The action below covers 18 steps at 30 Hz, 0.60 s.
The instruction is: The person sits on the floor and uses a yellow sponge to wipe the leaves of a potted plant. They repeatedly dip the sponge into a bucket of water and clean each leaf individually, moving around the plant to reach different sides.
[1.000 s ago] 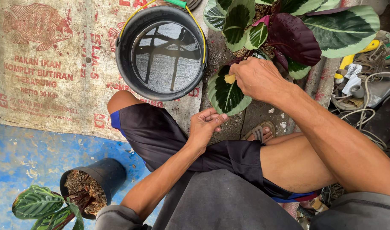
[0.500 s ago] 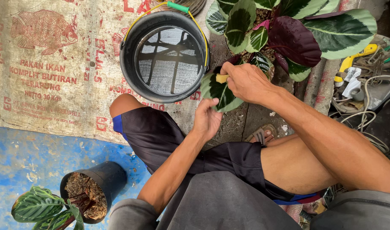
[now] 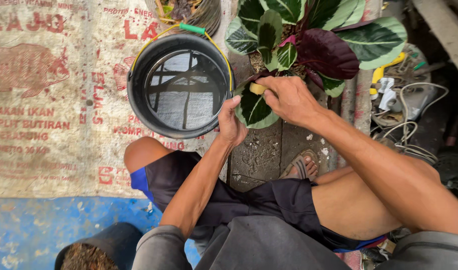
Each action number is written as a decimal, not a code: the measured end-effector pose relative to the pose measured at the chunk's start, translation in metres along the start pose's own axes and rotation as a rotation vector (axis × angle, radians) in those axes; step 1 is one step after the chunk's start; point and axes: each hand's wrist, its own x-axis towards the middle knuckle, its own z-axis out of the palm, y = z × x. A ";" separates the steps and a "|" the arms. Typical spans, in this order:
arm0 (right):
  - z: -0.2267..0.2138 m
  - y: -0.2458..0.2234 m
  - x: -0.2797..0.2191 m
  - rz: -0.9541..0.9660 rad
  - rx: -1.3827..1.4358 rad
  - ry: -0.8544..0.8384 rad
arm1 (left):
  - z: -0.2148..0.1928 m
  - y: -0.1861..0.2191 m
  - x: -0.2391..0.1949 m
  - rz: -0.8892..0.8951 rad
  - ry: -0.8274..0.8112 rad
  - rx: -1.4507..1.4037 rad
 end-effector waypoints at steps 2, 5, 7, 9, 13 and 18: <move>0.006 -0.009 -0.002 -0.041 -0.002 0.076 | 0.004 0.001 0.005 -0.048 0.012 -0.048; 0.024 -0.032 -0.024 -0.118 -0.272 0.140 | 0.013 0.008 0.005 0.013 -0.090 -0.159; 0.039 -0.045 -0.043 -0.273 -0.325 0.131 | 0.015 0.014 -0.005 -0.074 -0.425 -0.613; 0.047 -0.046 -0.052 -0.293 -0.371 0.127 | 0.015 0.017 -0.012 -0.088 -0.425 -0.675; 0.047 -0.032 -0.052 -0.044 -0.310 0.194 | 0.011 0.010 -0.014 -0.077 -0.062 -0.371; 0.054 -0.018 -0.045 -0.055 -0.199 0.314 | -0.010 0.008 0.005 -0.234 -0.100 -0.340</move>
